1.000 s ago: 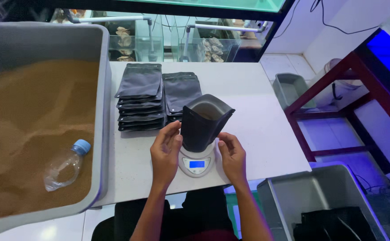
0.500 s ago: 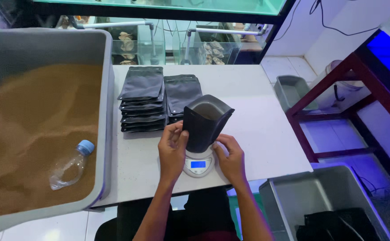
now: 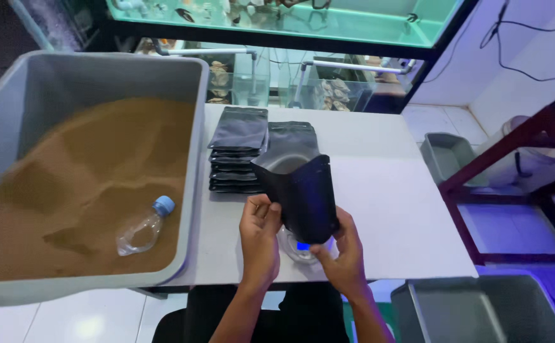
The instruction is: The person scoops sand from a large grey bin into individual black pouches using a small plastic scoop and weighs each pouch on a digital scale.
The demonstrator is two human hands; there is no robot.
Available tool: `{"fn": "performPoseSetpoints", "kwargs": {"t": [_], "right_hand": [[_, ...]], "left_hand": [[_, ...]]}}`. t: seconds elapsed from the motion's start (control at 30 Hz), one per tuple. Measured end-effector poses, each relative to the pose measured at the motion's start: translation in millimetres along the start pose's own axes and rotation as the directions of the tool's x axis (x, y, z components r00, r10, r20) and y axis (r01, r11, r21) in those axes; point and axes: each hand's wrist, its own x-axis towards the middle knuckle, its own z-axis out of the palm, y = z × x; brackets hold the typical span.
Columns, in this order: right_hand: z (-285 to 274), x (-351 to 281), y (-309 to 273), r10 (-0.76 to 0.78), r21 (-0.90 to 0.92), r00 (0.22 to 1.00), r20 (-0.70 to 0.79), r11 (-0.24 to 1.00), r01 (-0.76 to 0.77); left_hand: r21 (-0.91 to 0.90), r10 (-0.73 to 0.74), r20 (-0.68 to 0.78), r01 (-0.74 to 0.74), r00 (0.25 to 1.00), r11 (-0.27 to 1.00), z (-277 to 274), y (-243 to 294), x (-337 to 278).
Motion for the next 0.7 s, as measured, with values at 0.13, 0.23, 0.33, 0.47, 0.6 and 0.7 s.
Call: {"fn": "performPoseSetpoints", "kwargs": {"t": [0.13,0.23,0.33,0.47,0.6,0.7], "right_hand": [[27.0,-13.7,11.8,-0.015,0.098,0.999,0.028,0.995,0.012],[40.1,-2.8,-15.6,0.063,0.068,0.996,-0.063,0.996,-0.059],[43.3,16.9,-50.6,0.024,0.022,1.000,0.013,0.999,-0.024],[47.6,41.5,-89.1,-0.186,0.067,0.972,0.142,0.982,0.178],[49.2,62.5,-107.0,-0.313,0.031,0.927,0.208,0.949,0.314],[47.3,70.6,-108.3,-0.300,-0.033,0.926,0.231,0.948,0.315]], "left_hand": [[-0.095,-0.012,-0.054,0.007,0.998,0.995,-1.2,30.0,-17.0],[-0.243,-0.030,-0.079,0.010,0.996,0.970,-3.4,45.3,-26.5],[-0.324,0.043,-0.095,-0.072,0.995,0.943,-4.8,61.3,-32.4],[-0.388,0.058,-0.151,-0.113,0.987,0.915,-4.2,80.7,-34.2],[-0.429,0.071,-0.152,-0.130,0.986,0.894,-8.2,83.8,-34.9],[-0.403,0.057,-0.157,-0.116,0.986,0.908,-8.1,85.2,-36.1]]}}
